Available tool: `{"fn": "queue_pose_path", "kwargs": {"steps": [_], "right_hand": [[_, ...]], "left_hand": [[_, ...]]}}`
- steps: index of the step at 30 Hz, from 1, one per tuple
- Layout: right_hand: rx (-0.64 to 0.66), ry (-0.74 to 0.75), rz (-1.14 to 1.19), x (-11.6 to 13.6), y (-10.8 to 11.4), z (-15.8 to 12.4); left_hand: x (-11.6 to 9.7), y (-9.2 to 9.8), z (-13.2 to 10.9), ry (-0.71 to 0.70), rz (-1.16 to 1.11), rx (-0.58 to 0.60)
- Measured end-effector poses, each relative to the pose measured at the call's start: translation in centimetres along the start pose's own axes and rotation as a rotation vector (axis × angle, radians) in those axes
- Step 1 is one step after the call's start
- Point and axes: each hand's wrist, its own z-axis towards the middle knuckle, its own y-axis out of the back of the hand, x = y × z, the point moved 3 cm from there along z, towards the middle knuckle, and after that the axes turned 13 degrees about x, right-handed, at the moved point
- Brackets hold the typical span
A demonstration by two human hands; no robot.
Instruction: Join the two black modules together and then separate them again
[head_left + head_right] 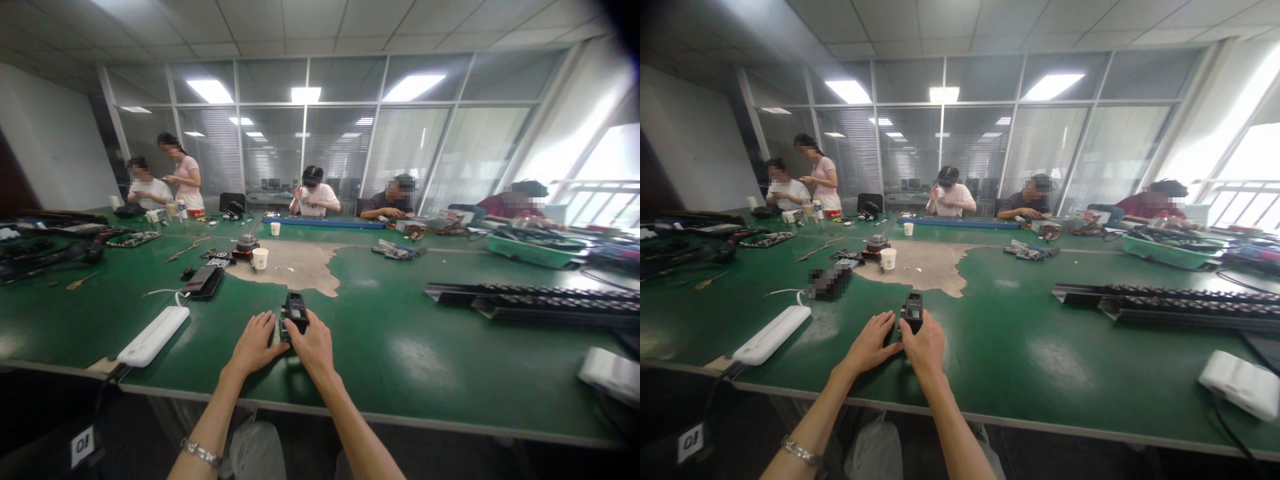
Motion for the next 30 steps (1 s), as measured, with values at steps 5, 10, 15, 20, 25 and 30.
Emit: {"fn": "queue_pose_path", "kwargs": {"steps": [5, 10, 15, 20, 25, 30], "right_hand": [[0.030, -0.055, -0.062, 0.6, -1.0, 0.4], [0.076, -0.056, -0.133, 1.1, -1.5, 0.6], [0.089, -0.055, -0.202, 0.5, -2.5, -0.1], [0.070, -0.040, -0.197, -0.8, -3.7, -1.1], [0.020, -0.004, -0.154, -1.6, -4.3, -0.9], [0.017, 0.021, -0.131, -1.4, -4.1, -0.8]], "left_hand": [[0.1, -0.1, 0.0, 0.014, -0.040, -0.022], [0.2, 0.0, -0.1, -0.009, -0.085, -0.044], [0.1, -0.1, -0.1, -0.022, -0.102, -0.055], [0.0, -0.1, -0.2, -0.010, -0.084, -0.045], [0.0, -0.2, -0.1, 0.012, -0.016, -0.001], [-0.4, 0.2, -0.1, 0.009, 0.027, 0.014]]}}
